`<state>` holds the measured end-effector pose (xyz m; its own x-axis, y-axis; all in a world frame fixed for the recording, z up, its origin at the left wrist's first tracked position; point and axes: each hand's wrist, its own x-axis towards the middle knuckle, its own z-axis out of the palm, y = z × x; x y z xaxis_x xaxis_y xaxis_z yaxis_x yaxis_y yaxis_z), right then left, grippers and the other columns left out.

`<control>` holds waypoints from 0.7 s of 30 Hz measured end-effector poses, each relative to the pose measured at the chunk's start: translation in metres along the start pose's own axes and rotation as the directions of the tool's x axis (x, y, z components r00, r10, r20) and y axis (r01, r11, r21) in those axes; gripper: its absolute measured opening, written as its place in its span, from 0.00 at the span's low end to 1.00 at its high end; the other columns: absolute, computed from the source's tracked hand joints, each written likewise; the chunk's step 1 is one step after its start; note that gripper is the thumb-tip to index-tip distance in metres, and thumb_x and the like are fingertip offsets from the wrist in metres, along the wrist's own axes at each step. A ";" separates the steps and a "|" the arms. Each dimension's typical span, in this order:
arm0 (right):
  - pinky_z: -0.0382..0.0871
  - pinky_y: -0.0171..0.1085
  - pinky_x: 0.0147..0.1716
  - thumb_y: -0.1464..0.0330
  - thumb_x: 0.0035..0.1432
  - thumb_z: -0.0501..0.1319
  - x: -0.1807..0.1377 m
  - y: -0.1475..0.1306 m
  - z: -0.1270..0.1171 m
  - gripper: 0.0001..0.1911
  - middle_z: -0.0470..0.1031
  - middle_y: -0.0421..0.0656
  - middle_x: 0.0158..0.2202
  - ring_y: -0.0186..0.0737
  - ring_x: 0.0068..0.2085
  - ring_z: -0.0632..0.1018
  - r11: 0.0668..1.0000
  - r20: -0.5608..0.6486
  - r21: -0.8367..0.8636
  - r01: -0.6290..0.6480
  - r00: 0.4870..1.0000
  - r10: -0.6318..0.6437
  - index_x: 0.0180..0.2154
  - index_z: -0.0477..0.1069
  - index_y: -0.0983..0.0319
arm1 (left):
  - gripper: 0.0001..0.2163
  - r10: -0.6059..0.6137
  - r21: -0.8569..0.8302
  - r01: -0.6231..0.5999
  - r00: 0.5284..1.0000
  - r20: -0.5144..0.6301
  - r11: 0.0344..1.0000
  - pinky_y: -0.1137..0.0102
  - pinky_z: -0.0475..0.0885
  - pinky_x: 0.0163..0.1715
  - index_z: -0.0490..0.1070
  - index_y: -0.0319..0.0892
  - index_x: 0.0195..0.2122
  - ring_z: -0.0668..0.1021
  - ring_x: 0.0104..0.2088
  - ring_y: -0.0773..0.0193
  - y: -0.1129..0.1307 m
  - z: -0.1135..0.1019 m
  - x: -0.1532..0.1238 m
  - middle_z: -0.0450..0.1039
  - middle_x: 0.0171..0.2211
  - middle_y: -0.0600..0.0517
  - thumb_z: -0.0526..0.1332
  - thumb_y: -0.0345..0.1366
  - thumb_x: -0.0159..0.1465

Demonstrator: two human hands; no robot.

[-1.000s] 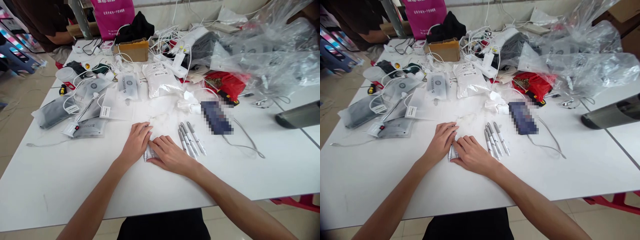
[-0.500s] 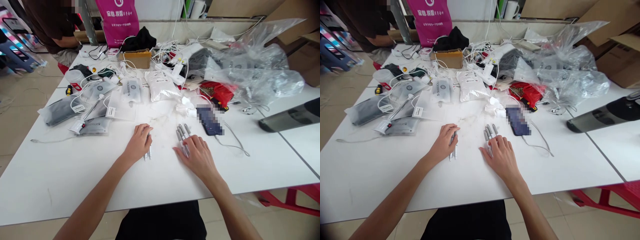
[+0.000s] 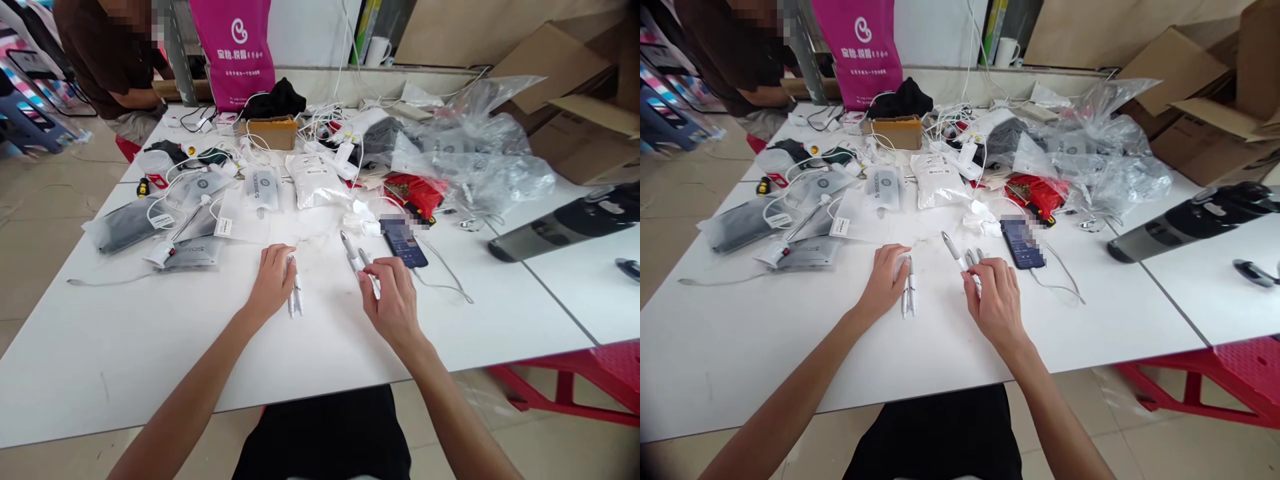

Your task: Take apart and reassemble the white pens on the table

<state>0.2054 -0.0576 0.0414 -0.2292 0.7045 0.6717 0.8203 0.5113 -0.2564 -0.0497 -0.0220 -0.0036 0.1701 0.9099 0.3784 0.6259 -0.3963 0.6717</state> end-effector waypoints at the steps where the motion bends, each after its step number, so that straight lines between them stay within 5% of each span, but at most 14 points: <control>1: 0.67 0.45 0.42 0.68 0.74 0.56 0.007 -0.003 0.001 0.02 0.72 0.50 0.41 0.48 0.43 0.74 0.999 -0.001 0.048 0.005 1.000 -0.005 0.44 0.66 0.59 | 0.14 -0.004 -0.005 0.004 1.000 -0.008 1.000 0.53 0.66 0.63 0.67 0.44 0.61 0.69 0.60 0.52 0.000 0.000 0.000 0.69 0.57 0.42 0.51 0.38 0.78; 5: 0.68 0.44 0.42 0.65 0.77 0.52 0.029 -0.012 0.022 0.06 0.73 0.49 0.41 0.45 0.39 0.74 0.959 0.095 0.273 -0.074 0.994 0.049 0.43 0.63 0.58 | 0.13 -0.045 -0.064 0.040 0.997 -0.068 0.997 0.51 0.63 0.67 0.68 0.46 0.59 0.72 0.62 0.52 0.004 -0.001 0.001 0.73 0.58 0.44 0.54 0.41 0.77; 8: 0.67 0.41 0.39 0.61 0.78 0.49 0.041 -0.014 0.051 0.09 0.73 0.44 0.38 0.41 0.36 0.73 0.858 0.293 0.468 -0.213 0.953 0.077 0.45 0.61 0.57 | 0.14 -0.145 -0.278 0.118 0.986 -0.079 0.953 0.52 0.65 0.67 0.70 0.47 0.59 0.74 0.64 0.53 0.006 -0.003 0.003 0.76 0.59 0.44 0.57 0.45 0.76; 11: 0.64 0.37 0.33 0.55 0.79 0.46 0.048 -0.013 0.083 0.14 0.64 0.36 0.30 0.35 0.29 0.67 0.637 0.532 0.651 -0.413 0.847 0.005 0.44 0.59 0.57 | 0.21 -0.248 -0.610 0.178 0.968 -0.032 0.772 0.54 0.68 0.67 0.64 0.49 0.67 0.73 0.68 0.54 0.003 -0.005 0.007 0.74 0.64 0.44 0.59 0.47 0.76; 14: 0.59 0.35 0.28 0.49 0.77 0.46 0.047 -0.012 0.103 0.20 0.56 0.33 0.28 0.33 0.26 0.60 0.420 0.644 0.696 -0.582 0.765 -0.007 0.43 0.61 0.57 | 0.26 -0.283 -0.800 0.187 0.959 0.022 0.570 0.53 0.67 0.69 0.62 0.50 0.71 0.71 0.71 0.53 -0.003 -0.008 0.013 0.68 0.70 0.43 0.60 0.49 0.75; 18: 0.58 0.35 0.28 0.47 0.76 0.49 0.039 -0.007 0.102 0.26 0.58 0.33 0.26 0.33 0.26 0.61 0.494 0.691 0.625 -0.605 0.723 0.010 0.45 0.72 0.60 | 0.20 -0.330 -0.884 0.219 0.941 0.079 0.413 0.52 0.71 0.66 0.76 0.46 0.60 0.81 0.61 0.51 -0.007 -0.012 0.016 0.80 0.59 0.43 0.67 0.47 0.71; 21: 0.56 0.36 0.27 0.46 0.75 0.50 0.036 -0.002 0.092 0.28 0.57 0.33 0.23 0.33 0.24 0.60 0.532 0.706 0.603 -0.594 0.708 -0.010 0.42 0.76 0.61 | 0.17 -0.341 -0.884 0.249 0.934 0.111 0.396 0.52 0.74 0.63 0.80 0.45 0.55 0.84 0.52 0.54 -0.005 -0.012 0.015 0.84 0.48 0.45 0.69 0.46 0.69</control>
<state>0.1472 0.0119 0.0027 -0.5402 0.8415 -0.0125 0.2561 0.1503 -0.9549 -0.0594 -0.0075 0.0065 0.0297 0.9981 0.0539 -0.3821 -0.0385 0.9233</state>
